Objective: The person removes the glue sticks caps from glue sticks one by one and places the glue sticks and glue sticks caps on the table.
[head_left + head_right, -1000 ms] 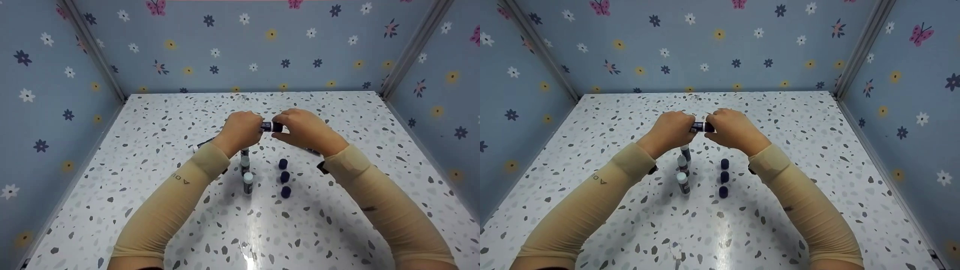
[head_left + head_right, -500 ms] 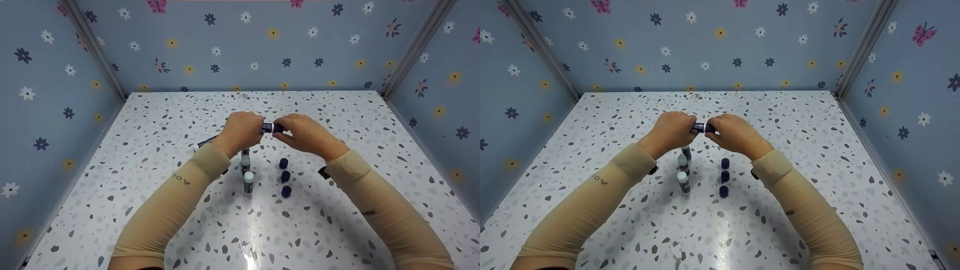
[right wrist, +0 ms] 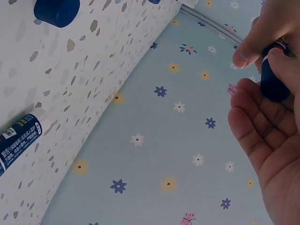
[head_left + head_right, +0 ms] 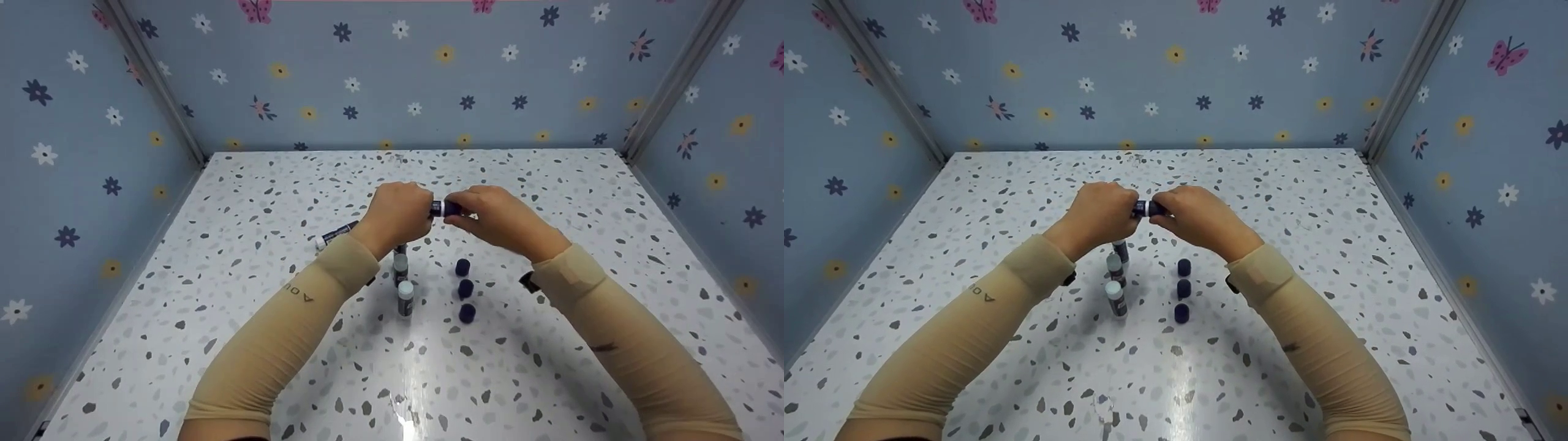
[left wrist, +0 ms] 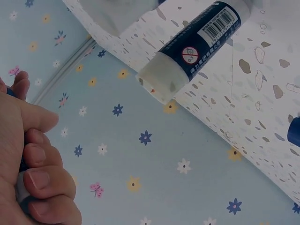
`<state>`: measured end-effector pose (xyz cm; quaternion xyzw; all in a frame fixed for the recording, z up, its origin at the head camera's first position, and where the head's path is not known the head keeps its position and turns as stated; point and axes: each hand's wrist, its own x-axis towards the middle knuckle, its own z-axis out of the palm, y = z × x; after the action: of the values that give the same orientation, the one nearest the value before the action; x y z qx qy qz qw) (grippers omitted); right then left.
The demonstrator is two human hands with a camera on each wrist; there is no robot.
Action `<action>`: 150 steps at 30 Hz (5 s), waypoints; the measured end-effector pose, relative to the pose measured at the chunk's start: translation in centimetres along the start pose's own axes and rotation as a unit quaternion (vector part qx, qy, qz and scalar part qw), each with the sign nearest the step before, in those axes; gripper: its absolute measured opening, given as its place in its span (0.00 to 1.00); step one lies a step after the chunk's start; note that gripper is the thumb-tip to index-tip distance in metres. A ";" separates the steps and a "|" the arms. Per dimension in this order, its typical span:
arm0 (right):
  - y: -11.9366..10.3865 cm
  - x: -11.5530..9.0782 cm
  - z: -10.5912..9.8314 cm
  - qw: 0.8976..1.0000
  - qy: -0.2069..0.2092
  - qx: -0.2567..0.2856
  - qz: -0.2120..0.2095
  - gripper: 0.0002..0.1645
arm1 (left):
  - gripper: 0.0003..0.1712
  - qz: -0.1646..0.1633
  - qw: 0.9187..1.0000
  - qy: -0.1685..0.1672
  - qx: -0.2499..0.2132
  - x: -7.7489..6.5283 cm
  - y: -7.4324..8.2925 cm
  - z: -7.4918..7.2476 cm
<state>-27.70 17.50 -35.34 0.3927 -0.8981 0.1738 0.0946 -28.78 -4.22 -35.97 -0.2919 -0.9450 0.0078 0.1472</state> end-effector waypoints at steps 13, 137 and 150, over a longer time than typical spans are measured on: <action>0.2 -1.0 0.4 0.997 0.044 -0.012 -0.062 0.13 | 0.06 -0.001 0.996 -0.054 -0.075 -0.1 0.1 -0.3; 3.7 -1.6 1.8 0.999 -0.024 -0.029 0.019 0.17 | 0.18 -0.146 0.909 -0.022 -0.390 -1.8 -5.9 3.3; 4.2 -1.7 3.7 0.998 -0.042 -0.032 0.016 0.16 | 0.18 -0.139 0.893 -0.007 -0.429 -2.1 -5.9 4.4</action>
<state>-29.82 19.87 -40.24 0.3816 -0.9127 0.1302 0.0662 -31.59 -9.96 -40.21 -0.1926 -0.8884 -0.4167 0.0004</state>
